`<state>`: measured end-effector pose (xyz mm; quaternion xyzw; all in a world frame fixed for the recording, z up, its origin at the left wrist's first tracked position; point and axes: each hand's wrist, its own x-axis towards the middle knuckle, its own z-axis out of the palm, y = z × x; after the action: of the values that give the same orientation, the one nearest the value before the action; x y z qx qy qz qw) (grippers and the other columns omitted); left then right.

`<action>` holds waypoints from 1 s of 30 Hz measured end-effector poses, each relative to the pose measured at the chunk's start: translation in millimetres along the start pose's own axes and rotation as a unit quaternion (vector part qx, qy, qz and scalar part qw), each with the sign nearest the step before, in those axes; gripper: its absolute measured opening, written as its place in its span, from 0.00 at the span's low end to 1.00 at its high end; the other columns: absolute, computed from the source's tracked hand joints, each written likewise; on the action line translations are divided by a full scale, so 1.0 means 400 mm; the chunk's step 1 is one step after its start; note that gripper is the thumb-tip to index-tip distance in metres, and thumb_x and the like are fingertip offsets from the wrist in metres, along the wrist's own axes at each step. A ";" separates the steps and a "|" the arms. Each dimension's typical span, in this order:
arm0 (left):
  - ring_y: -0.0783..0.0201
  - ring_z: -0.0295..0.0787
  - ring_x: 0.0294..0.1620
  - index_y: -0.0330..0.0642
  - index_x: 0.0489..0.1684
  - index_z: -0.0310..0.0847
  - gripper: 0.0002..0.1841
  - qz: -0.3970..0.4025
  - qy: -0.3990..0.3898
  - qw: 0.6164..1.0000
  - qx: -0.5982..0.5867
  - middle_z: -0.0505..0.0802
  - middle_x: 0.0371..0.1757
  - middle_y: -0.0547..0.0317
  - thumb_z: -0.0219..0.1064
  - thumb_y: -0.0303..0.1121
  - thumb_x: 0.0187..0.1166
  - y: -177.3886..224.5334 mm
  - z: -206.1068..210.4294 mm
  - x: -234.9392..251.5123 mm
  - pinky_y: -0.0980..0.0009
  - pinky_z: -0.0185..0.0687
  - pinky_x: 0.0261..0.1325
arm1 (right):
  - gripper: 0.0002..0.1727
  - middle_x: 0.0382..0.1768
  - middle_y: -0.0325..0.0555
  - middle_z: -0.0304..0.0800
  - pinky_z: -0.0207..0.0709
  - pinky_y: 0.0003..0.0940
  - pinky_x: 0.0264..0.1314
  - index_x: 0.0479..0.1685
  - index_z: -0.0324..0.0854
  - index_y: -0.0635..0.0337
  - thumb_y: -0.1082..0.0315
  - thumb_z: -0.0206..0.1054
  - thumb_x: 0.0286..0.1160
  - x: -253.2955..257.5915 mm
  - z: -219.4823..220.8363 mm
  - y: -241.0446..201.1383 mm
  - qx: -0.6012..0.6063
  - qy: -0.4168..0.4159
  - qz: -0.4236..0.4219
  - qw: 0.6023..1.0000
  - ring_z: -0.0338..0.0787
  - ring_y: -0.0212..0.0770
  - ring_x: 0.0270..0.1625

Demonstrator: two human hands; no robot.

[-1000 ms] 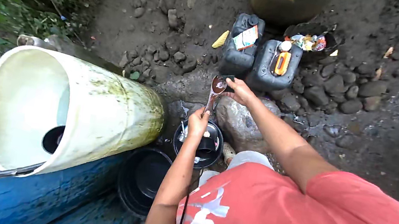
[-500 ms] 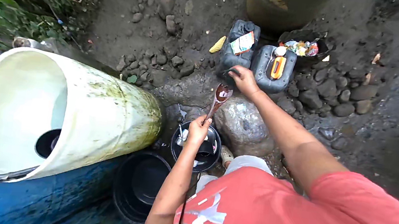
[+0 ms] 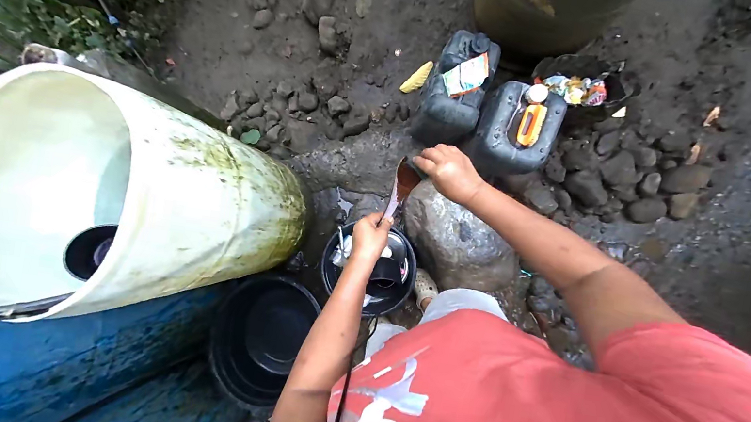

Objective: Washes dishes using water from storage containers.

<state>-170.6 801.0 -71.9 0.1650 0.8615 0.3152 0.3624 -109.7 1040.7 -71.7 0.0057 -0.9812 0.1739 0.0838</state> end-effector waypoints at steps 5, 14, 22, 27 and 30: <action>0.50 0.93 0.55 0.44 0.63 0.88 0.18 0.033 -0.001 0.997 0.072 0.95 0.52 0.47 0.59 0.43 0.90 0.056 -0.002 -0.024 0.43 0.83 0.65 | 0.13 0.54 0.62 0.90 0.82 0.54 0.71 0.48 0.88 0.69 0.86 0.63 0.69 0.027 0.069 -0.012 0.068 0.008 0.045 0.997 0.88 0.61 0.65; 0.51 0.92 0.57 0.44 0.67 0.87 0.19 0.051 -0.008 0.997 0.049 0.95 0.54 0.46 0.62 0.44 0.88 0.020 -0.010 -0.014 0.44 0.82 0.67 | 0.20 0.59 0.58 0.89 0.86 0.48 0.65 0.69 0.78 0.67 0.61 0.59 0.90 0.014 0.030 0.099 0.548 0.027 0.368 0.751 0.91 0.47 0.59; 0.49 0.93 0.52 0.45 0.61 0.89 0.17 0.034 -0.019 0.994 0.106 0.95 0.49 0.47 0.61 0.45 0.88 0.029 0.002 -0.005 0.43 0.84 0.62 | 0.13 0.46 0.59 0.94 0.80 0.62 0.68 0.42 0.90 0.64 0.61 0.77 0.73 0.035 0.050 0.080 0.171 -0.042 0.256 0.951 0.92 0.59 0.56; 0.51 0.93 0.54 0.45 0.64 0.89 0.18 0.025 -0.004 0.998 0.059 0.95 0.52 0.47 0.63 0.44 0.88 0.014 0.003 0.006 0.44 0.82 0.65 | 0.16 0.54 0.62 0.92 0.78 0.56 0.74 0.55 0.87 0.68 0.62 0.64 0.86 0.005 0.057 0.098 0.215 0.063 0.286 0.932 0.91 0.58 0.62; 0.49 0.92 0.57 0.49 0.65 0.88 0.18 0.010 0.006 0.996 0.085 0.95 0.53 0.48 0.61 0.45 0.89 0.022 -0.004 0.005 0.40 0.82 0.65 | 0.17 0.62 0.61 0.90 0.73 0.54 0.81 0.60 0.88 0.66 0.62 0.66 0.84 0.003 0.074 0.069 0.240 -0.050 0.267 0.932 0.87 0.56 0.70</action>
<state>-172.7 807.7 -66.2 0.2019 0.8857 0.2456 0.3384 -116.9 1056.6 -108.5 -0.2280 -0.8784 0.4195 -0.0189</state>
